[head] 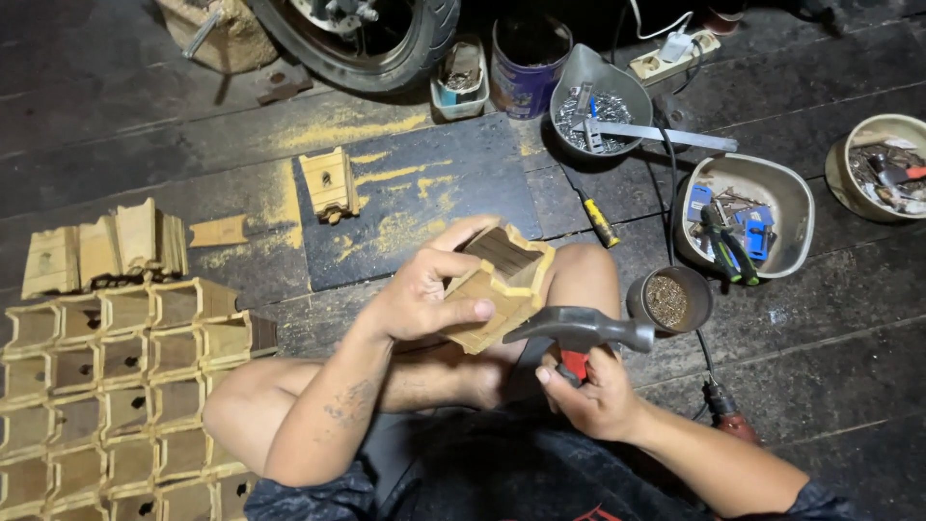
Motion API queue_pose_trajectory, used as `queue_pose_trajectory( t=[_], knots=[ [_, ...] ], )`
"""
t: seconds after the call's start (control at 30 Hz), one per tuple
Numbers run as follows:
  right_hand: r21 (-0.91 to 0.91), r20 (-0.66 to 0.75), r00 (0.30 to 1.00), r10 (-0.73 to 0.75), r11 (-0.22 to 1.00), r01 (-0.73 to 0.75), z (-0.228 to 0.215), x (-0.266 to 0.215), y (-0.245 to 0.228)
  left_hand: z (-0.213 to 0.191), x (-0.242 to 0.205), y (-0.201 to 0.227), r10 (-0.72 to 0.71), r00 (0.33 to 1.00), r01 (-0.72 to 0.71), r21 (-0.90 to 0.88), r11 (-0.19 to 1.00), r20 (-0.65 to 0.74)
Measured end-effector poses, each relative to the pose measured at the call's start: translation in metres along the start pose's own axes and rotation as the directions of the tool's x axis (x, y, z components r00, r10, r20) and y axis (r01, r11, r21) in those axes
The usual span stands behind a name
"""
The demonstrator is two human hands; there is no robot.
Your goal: The person assembles small wooden boxes by hammering nails into pre-drilled holes and using a power drill to secure joints. They handle multiple unfinished wooden pieces, aligning them and fastening them together one at a time.
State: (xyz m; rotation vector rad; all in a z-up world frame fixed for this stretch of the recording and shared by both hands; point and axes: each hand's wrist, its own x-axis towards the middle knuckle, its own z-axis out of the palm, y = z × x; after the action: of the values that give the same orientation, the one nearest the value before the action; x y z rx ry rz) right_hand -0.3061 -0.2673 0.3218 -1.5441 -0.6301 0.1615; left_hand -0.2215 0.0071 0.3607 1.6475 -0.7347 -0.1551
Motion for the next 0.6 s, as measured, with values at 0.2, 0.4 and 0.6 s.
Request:
queue_pose_trajectory(
  t=[0.2,0.4,0.6],
  knots=[
    [0.091,-0.228,0.96,-0.164,0.978,0.188,-0.021,0.036,0.001,-0.017,0.005,-0.007,0.051,0.998,-0.05,-0.024,0.998,0.039],
    [0.406,-0.237,0.971,0.021,0.91,0.08,-0.019,0.035,0.048,0.066,-0.022,-0.144,-0.306,0.952,0.283,-0.379,0.881,-0.001],
    [0.174,-0.237,0.936,0.26,0.959,-0.223,-0.095,-0.012,0.092,0.08,-0.079,-0.217,-0.496,0.832,0.49,-0.091,0.867,-0.249]
  ],
)
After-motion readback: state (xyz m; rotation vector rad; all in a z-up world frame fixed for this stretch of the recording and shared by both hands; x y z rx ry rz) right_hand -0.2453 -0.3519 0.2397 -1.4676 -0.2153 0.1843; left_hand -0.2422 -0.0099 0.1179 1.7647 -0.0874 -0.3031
